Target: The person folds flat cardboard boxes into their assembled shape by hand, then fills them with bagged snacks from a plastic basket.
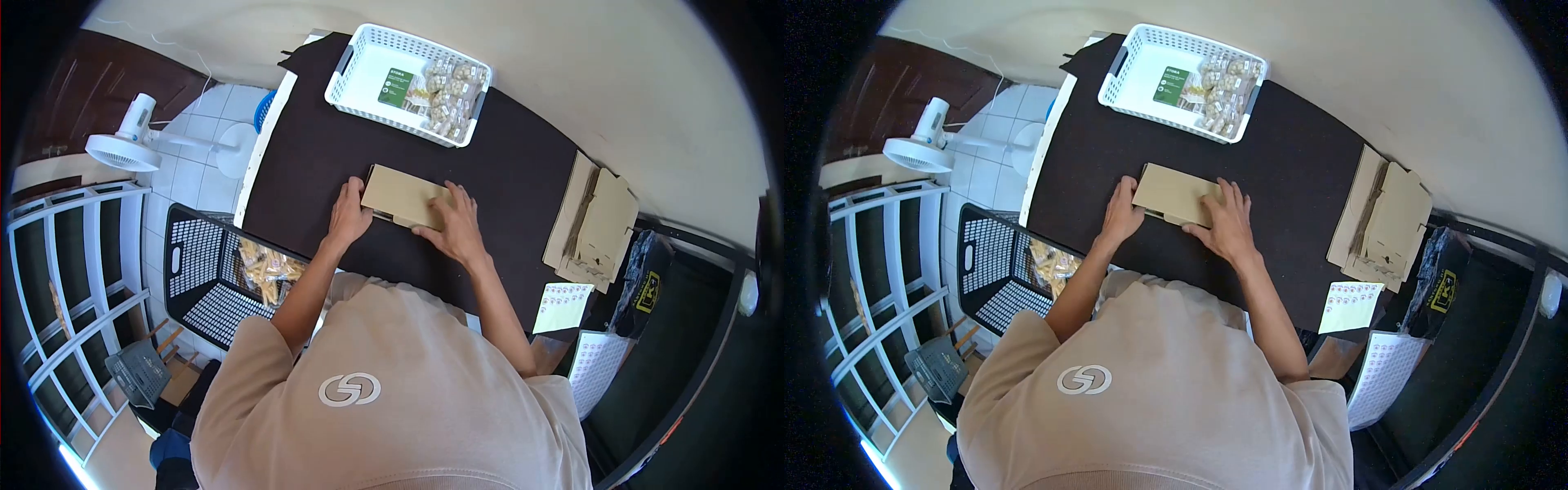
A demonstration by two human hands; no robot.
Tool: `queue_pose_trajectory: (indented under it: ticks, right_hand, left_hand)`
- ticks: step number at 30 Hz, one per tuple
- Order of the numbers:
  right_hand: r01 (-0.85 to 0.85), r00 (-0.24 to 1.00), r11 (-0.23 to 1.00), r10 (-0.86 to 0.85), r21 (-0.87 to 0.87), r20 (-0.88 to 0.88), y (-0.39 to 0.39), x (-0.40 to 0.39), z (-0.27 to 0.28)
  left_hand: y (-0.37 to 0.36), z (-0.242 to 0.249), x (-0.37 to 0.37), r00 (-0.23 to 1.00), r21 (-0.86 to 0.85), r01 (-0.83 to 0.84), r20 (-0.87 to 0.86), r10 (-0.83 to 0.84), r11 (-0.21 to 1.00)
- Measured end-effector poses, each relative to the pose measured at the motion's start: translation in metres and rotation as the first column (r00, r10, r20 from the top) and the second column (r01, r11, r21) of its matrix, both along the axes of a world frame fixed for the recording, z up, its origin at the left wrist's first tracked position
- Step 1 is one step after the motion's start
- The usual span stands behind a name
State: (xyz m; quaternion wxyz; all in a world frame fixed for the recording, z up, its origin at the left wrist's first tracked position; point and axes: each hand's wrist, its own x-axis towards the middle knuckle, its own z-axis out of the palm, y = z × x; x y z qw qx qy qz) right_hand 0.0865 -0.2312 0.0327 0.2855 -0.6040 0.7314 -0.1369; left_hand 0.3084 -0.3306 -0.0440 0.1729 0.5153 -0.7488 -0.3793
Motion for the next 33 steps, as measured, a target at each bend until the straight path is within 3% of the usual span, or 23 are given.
queue_pose_trajectory:
  ticks: [2, 6, 8, 15, 24, 26, 30, 32, 33]
  right_hand:
    - [-0.062, 0.997, 0.998, 0.062, 0.005, -0.048, -0.008, 0.005, -0.017]
    - [-0.155, 0.987, 0.985, 0.157, -0.077, 0.019, -0.013, 0.009, -0.034]
    - [-0.161, 0.986, 0.975, 0.165, -0.152, 0.015, -0.013, 0.01, -0.036]
    - [-0.147, 0.988, 0.979, 0.152, -0.139, 0.03, -0.011, 0.013, -0.035]
    - [-0.152, 0.987, 0.976, 0.142, -0.154, -0.076, -0.007, 0.022, -0.042]
    - [-0.164, 0.983, 0.974, 0.148, -0.159, -0.104, -0.006, 0.023, -0.042]
    - [-0.16, 0.982, 0.972, 0.138, -0.174, -0.133, -0.007, 0.018, -0.054]
    - [-0.119, 0.986, 0.982, 0.1, -0.146, -0.131, -0.01, 0.017, -0.054]
    - [-0.121, 0.982, 0.988, 0.104, -0.101, -0.158, -0.013, 0.017, -0.049]
  left_hand:
    - [0.005, 0.003, 0.008, 0.997, 0.174, -0.07, -0.018, 0.074, 0.982]
    - [0.016, 0.0, 0.023, 0.996, 0.261, -0.072, -0.028, 0.082, 0.963]
    - [0.019, -0.011, 0.027, 0.98, 0.353, -0.093, -0.131, 0.147, 0.931]
    - [0.016, -0.019, 0.023, 0.974, 0.338, -0.13, -0.132, 0.183, 0.932]
    - [0.011, -0.025, 0.034, 0.979, 0.376, -0.028, -0.179, 0.102, 0.926]
    - [0.008, -0.013, 0.037, 0.923, 0.601, -0.023, -0.294, 0.247, 0.799]
    - [0.011, -0.012, 0.027, 0.971, 0.444, -0.042, -0.192, 0.141, 0.895]
    - [0.011, -0.005, 0.015, 0.998, 0.142, -0.058, 0.02, 0.055, 0.988]
    - [0.009, -0.026, 0.017, 0.998, 0.058, -0.047, 0.045, 0.045, 0.997]
